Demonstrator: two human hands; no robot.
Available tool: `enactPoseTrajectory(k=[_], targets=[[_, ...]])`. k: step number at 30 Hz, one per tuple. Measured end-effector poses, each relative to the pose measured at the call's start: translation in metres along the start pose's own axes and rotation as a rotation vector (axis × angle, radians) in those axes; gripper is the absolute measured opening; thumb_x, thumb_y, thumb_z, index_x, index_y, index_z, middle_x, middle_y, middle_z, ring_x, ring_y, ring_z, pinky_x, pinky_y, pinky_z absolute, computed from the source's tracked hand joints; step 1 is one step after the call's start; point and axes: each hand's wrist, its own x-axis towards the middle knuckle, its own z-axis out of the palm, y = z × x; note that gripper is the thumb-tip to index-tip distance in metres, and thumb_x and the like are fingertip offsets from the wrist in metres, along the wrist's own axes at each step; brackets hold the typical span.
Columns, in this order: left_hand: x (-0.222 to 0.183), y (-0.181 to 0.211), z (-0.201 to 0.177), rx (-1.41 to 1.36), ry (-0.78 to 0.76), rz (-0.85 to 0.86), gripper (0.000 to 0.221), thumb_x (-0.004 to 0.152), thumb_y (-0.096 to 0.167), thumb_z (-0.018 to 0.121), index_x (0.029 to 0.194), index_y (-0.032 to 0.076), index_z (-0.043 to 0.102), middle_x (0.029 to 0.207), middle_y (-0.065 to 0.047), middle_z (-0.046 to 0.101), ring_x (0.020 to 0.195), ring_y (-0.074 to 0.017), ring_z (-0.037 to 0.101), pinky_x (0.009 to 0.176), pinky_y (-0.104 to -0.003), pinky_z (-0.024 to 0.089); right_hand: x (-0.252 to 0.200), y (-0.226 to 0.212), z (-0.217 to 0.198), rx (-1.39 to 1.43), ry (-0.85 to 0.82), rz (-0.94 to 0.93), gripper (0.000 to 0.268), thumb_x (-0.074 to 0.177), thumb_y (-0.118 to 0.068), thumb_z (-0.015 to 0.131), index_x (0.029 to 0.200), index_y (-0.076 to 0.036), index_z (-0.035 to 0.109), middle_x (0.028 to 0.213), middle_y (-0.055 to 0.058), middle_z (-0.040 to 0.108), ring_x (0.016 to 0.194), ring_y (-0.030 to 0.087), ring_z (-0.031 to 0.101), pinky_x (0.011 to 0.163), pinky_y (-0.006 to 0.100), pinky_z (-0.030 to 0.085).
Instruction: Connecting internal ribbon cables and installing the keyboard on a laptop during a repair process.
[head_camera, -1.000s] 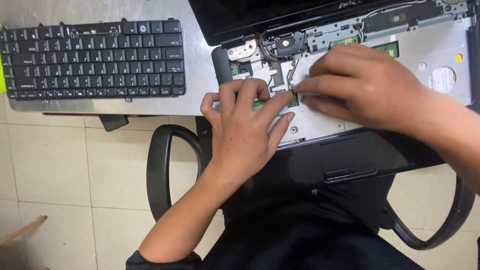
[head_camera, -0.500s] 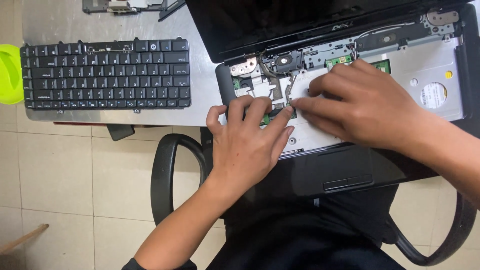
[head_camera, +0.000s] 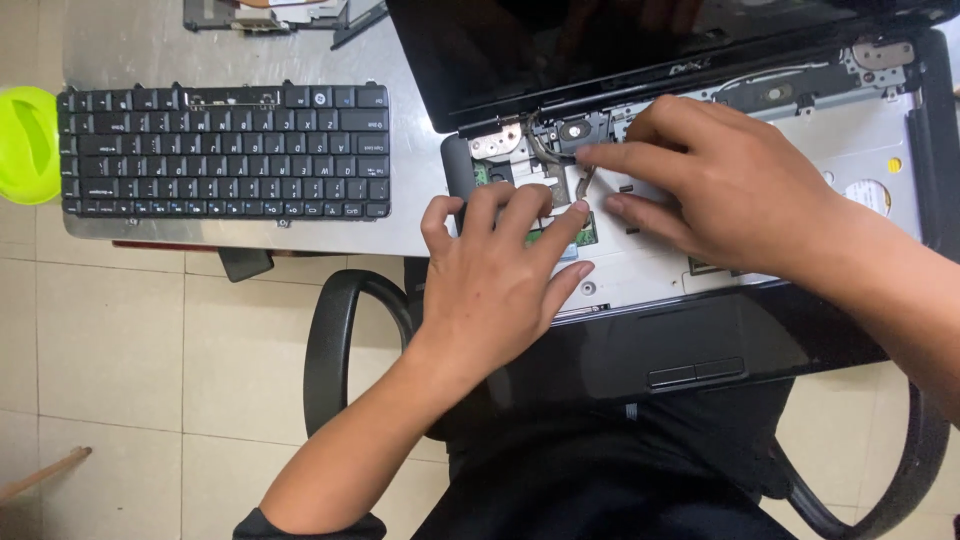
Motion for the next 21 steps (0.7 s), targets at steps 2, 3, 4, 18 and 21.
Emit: enactPoseTrajectory(k=[2,3,4,18,21], targets=[[0.003,-0.011,0.001,-0.057,-0.004,-0.001,0.044,0.090,0.048,0.077,0.126,0.025,0.067,0.123,0.000,0.059,0.116,-0.0271,0.053,0.092,-0.052,0.033,0.005,0.000,0.001,-0.040,0.019,-0.013,0.042,0.100,-0.029,0.076,0.139,-0.013,0.071,0.103,0.011,0.057,0.086,0.032,0.062,0.073,0.044,0.053],[0.005,-0.016,0.001,-0.118,-0.013,0.000,0.043,0.091,0.045,0.078,0.127,0.023,0.068,0.125,-0.003,0.059,0.118,-0.0282,0.051,0.092,-0.054,0.034,0.007,0.000,0.002,-0.077,0.037,-0.020,0.041,0.100,-0.030,0.077,0.138,-0.015,0.073,0.099,0.010,0.056,0.084,0.032,0.062,0.070,0.044,0.052],[0.008,-0.021,0.003,-0.118,-0.011,0.001,0.043,0.091,0.045,0.078,0.127,0.023,0.068,0.125,-0.003,0.059,0.118,-0.0282,0.051,0.092,-0.054,0.034,0.008,-0.001,0.002,-0.079,0.037,-0.021,0.041,0.100,-0.030,0.077,0.138,-0.015,0.073,0.099,0.010,0.056,0.084,0.032,0.062,0.070,0.044,0.052],[0.019,-0.033,-0.001,0.320,0.134,0.040,0.047,0.091,0.066,0.080,0.127,0.039,0.069,0.133,0.007,0.059,0.121,-0.0232,0.052,0.101,-0.048,0.023,0.009,-0.011,0.003,-0.472,0.103,-0.121,0.021,0.106,-0.035,0.074,0.126,-0.027,0.071,0.094,-0.001,0.060,0.076,0.021,0.056,0.063,0.034,0.042],[0.019,-0.036,0.001,0.199,0.216,0.103,0.032,0.100,0.050,0.075,0.122,0.027,0.076,0.136,0.011,0.067,0.123,-0.0200,0.056,0.101,-0.046,0.022,0.008,-0.011,0.002,-0.459,0.086,-0.099,0.025,0.105,-0.043,0.073,0.125,-0.028,0.072,0.096,0.001,0.059,0.077,0.021,0.055,0.062,0.034,0.045]])
